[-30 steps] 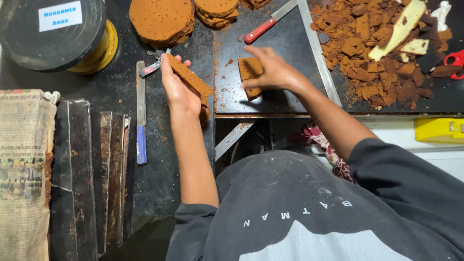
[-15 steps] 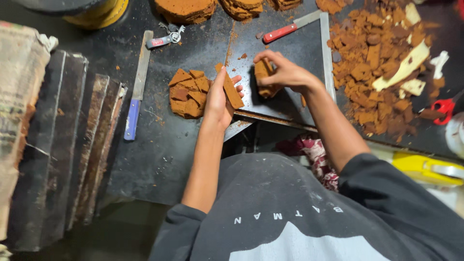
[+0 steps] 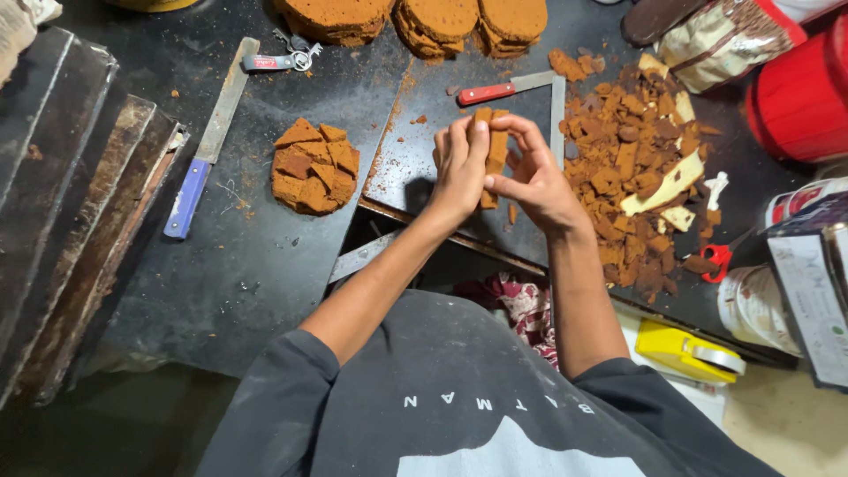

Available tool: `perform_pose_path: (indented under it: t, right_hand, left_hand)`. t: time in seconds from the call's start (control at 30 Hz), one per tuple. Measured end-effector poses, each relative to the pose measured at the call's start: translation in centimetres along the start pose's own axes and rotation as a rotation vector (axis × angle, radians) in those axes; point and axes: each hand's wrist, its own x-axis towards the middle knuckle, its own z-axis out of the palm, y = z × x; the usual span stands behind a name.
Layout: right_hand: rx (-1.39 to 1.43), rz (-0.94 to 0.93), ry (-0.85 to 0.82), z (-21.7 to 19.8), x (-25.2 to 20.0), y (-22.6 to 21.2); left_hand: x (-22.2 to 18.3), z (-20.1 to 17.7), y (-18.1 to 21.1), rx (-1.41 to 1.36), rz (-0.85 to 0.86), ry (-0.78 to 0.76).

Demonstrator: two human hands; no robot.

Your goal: The person cuts and breaks round brown cake pieces into smaller triangular and irregular scraps by hand and with a knife on a workbench.

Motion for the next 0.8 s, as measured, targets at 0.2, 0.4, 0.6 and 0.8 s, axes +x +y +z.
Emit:
perform_pose_path:
  t: [0.2, 0.4, 0.6, 0.8]
  right_hand:
    - [-0.053, -0.048, 0.019, -2.1, 0.7, -2.0]
    - [-0.074, 0.116, -0.067, -0.6, -0.5, 0.4]
    - [0.112, 0.014, 0.071, -2.4, 0.8, -1.1]
    - [0.108, -0.084, 0.143, -4.8, 0.3, -3.4]
  left_hand:
    - [-0.2, 2.5, 0.7, -0.549, -0.307, -0.101]
    - [6.1, 0.6, 2.7, -0.322, -0.042, 0.001]
    - [2.7, 3.5, -1.5, -0.107, 0.178, 0.013]
    - [0.0, 4.1, -3.3, -0.161, -0.182, -0.148]
